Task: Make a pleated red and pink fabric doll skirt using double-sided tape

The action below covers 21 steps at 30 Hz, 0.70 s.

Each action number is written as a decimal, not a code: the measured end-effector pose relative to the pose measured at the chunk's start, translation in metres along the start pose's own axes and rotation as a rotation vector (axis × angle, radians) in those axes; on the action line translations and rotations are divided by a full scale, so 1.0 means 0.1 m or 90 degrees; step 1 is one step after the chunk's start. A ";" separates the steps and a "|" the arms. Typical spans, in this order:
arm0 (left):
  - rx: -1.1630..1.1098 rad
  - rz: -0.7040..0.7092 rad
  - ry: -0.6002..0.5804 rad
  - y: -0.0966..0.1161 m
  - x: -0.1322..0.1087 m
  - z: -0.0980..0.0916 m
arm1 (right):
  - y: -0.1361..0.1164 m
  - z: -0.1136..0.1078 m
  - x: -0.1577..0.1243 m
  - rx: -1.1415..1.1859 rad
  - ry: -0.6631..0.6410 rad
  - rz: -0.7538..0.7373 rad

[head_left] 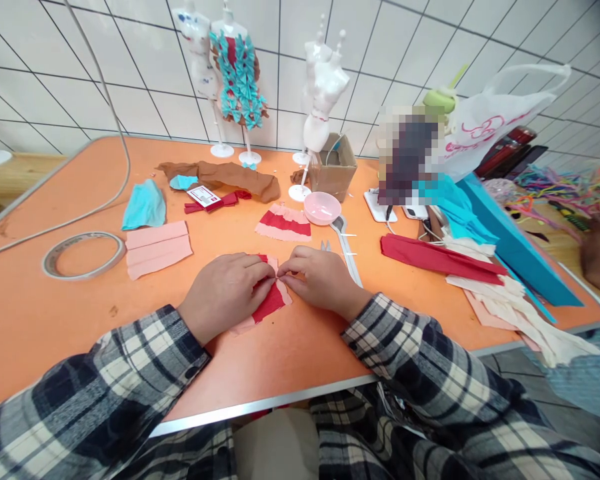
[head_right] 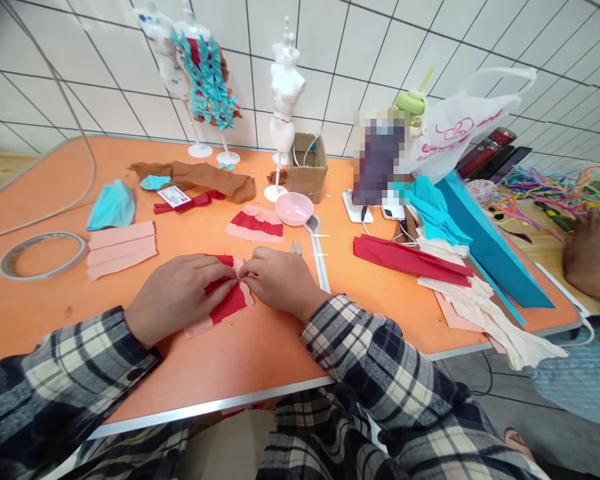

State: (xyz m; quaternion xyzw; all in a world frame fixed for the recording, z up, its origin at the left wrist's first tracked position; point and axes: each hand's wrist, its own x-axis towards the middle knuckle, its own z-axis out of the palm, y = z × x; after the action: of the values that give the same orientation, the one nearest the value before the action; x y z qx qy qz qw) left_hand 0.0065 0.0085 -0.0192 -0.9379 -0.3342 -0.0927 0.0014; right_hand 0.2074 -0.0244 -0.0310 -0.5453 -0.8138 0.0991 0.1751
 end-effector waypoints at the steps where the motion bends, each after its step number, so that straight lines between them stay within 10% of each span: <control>1: -0.006 -0.003 -0.004 0.00 0.00 0.00 | 0.00 0.00 0.00 -0.002 -0.005 0.002; 21: -0.040 -0.047 -0.068 0.00 0.02 0.03 | -0.03 0.02 0.05 0.009 -0.046 0.045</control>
State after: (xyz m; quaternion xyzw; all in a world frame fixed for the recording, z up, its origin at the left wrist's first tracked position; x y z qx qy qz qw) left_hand 0.0086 0.0096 -0.0217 -0.9281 -0.3650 -0.0533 -0.0496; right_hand 0.2022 -0.0209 -0.0307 -0.5687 -0.7990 0.1305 0.1456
